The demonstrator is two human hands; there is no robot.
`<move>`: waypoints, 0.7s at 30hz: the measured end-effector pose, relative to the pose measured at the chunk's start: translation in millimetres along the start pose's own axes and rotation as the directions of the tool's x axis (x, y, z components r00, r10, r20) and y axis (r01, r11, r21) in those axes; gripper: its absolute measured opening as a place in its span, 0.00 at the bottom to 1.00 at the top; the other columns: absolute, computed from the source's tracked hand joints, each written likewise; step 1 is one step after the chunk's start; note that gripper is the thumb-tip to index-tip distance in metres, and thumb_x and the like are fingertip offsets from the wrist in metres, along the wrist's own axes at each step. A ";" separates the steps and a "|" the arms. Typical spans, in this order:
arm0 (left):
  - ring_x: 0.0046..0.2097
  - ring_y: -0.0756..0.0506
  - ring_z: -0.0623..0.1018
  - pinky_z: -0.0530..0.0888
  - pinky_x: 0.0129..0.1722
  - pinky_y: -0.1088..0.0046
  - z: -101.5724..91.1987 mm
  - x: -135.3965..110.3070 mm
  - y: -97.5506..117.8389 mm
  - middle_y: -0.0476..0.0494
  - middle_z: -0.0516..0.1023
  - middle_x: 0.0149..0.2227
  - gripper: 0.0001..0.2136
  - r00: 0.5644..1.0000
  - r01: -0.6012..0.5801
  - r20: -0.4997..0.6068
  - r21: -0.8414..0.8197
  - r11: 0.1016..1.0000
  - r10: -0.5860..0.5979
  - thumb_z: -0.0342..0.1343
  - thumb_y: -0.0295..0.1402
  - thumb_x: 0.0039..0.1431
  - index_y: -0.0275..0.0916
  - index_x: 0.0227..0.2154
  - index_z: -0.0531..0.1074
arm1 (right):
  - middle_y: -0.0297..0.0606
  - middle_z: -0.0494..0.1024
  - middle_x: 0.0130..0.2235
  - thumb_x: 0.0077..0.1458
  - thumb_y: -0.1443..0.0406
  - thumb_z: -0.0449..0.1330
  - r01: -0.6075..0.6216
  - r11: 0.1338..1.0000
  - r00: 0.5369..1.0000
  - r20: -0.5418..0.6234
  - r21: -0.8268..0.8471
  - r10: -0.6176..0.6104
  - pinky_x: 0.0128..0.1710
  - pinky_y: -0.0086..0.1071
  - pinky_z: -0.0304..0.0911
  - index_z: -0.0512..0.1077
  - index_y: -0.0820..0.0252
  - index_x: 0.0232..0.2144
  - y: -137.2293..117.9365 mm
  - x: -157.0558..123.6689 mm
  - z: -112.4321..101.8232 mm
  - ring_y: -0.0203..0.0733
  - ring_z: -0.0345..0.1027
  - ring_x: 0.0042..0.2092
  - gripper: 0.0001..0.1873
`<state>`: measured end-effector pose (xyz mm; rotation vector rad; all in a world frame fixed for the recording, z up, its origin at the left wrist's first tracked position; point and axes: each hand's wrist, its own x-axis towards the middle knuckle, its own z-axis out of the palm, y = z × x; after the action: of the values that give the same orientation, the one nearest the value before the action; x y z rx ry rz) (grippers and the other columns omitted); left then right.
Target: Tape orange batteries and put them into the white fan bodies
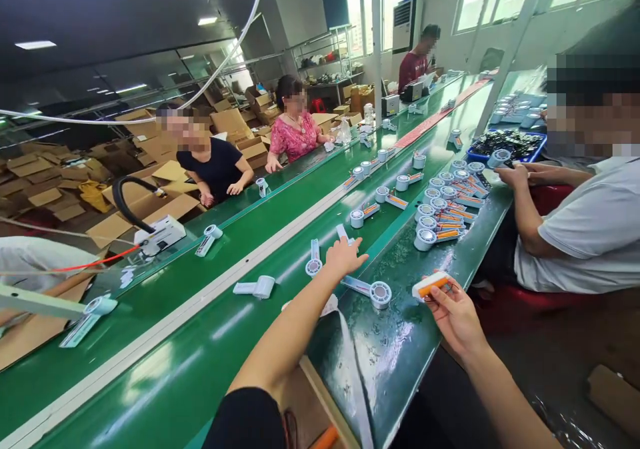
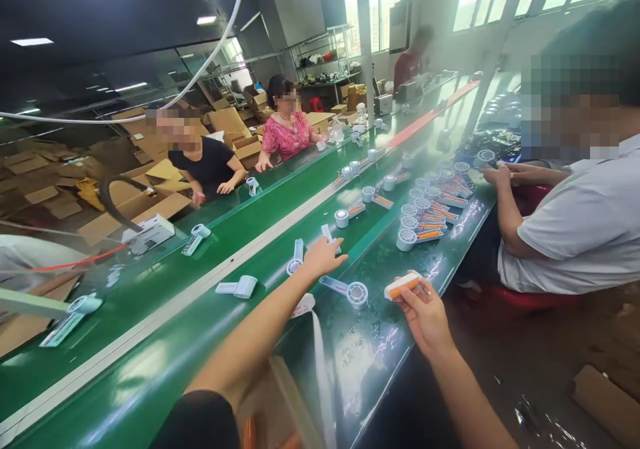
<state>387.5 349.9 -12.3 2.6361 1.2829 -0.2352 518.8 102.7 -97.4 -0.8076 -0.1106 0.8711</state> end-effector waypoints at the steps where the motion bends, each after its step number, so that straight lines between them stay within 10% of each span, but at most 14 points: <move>1: 0.63 0.32 0.70 0.70 0.59 0.49 2.0 16.7 9.8 0.33 0.67 0.65 0.29 1.000 0.008 0.029 0.049 0.999 -0.010 0.57 0.52 0.64 0.44 0.63 0.67 | 0.37 0.84 0.45 0.41 0.65 0.80 0.006 1.000 1.000 0.009 -0.002 -0.006 0.38 0.27 0.79 0.75 0.54 0.49 -0.6 2.1 7.5 0.39 0.80 0.40 0.32; 5: 0.60 0.36 0.72 0.72 0.59 0.47 5.1 50.1 15.1 0.36 0.68 0.63 0.24 0.994 0.035 0.092 0.206 0.978 -0.055 0.58 0.45 0.66 0.39 0.60 0.68 | 0.39 0.84 0.46 0.41 0.65 0.80 -0.030 0.999 1.000 -0.003 -0.019 0.030 0.37 0.27 0.78 0.75 0.55 0.49 -2.9 6.3 5.5 0.40 0.80 0.40 0.32; 12: 0.54 0.40 0.77 0.77 0.53 0.52 -3.1 48.8 -42.2 0.37 0.73 0.57 0.24 0.974 0.058 0.193 0.285 0.957 -0.116 0.58 0.43 0.67 0.40 0.62 0.66 | 0.41 0.84 0.45 0.39 0.65 0.80 -0.121 0.991 0.988 -0.102 -0.054 0.115 0.37 0.28 0.79 0.75 0.57 0.48 2.4 16.9 -39.7 0.41 0.81 0.40 0.33; 21: 0.56 0.40 0.76 0.75 0.56 0.52 15.7 74.1 -26.4 0.38 0.74 0.57 0.17 0.971 0.004 0.227 0.302 0.953 -0.076 0.59 0.41 0.67 0.38 0.54 0.73 | 0.41 0.83 0.45 0.45 0.63 0.77 -0.016 0.996 0.996 0.083 -0.086 0.023 0.37 0.32 0.77 0.73 0.54 0.52 0.2 39.0 24.0 0.41 0.79 0.40 0.32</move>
<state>411.0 418.1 -47.3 2.7162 1.3082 -0.7854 534.8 144.9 -89.4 -0.8531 -0.2152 0.9234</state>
